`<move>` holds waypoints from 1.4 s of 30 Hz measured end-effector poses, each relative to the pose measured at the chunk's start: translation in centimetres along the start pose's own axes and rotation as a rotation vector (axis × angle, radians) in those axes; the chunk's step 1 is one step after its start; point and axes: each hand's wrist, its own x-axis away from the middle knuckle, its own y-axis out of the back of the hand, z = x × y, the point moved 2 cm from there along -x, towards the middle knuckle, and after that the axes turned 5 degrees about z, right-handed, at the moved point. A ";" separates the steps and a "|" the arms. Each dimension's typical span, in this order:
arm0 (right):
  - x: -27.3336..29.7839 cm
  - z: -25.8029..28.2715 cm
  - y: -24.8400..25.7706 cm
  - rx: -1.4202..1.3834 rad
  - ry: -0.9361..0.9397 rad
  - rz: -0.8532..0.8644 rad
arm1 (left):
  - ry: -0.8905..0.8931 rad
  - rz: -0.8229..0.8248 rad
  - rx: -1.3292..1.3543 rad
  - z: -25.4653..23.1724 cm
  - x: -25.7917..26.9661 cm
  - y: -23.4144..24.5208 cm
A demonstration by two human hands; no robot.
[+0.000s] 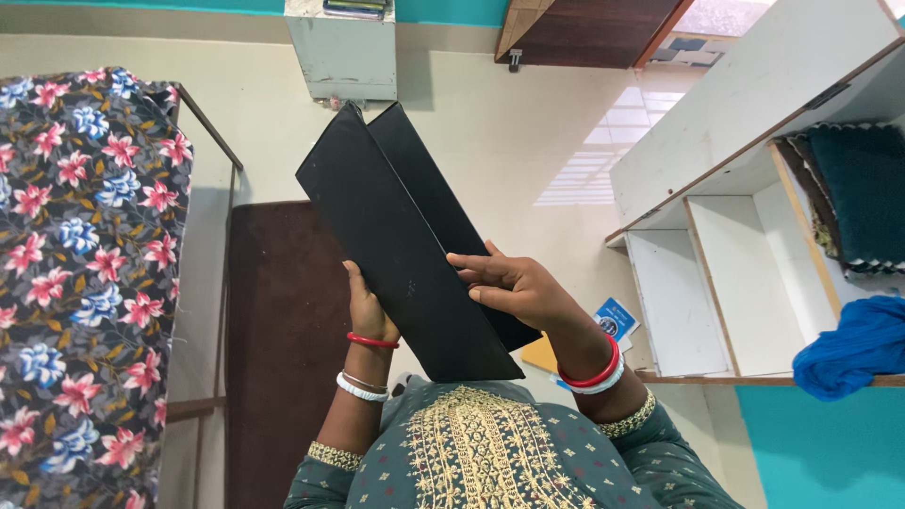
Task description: The person picks up several documents and booklets from the floor and places them onto different pieces of furniture including a small pedestal and inside a white cabinet.
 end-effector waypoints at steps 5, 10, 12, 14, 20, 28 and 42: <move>-2.8 0.3 -1.6 -0.093 -0.011 -0.051 | -0.012 0.133 0.030 -2.4 -1.8 1.0; -4.3 1.8 -2.7 0.005 -0.026 -0.049 | 0.015 0.107 0.053 -3.3 -3.3 1.6; -4.6 2.3 -2.9 -0.024 -0.094 -0.081 | 0.044 0.032 -0.002 -3.6 -3.4 2.0; -4.8 2.6 -2.9 0.005 -0.108 -0.103 | 0.043 0.047 -0.014 -4.0 -3.4 2.0; -5.8 1.7 -3.1 -0.063 -0.141 -0.069 | 0.009 0.079 0.002 -4.7 -2.9 2.9; -7.2 1.0 -3.8 -0.043 -0.128 -0.002 | -0.068 0.090 0.009 -5.6 -2.0 4.7; -9.3 1.2 -2.4 0.053 -0.186 0.032 | -0.114 -0.026 -0.039 -6.2 -2.7 4.2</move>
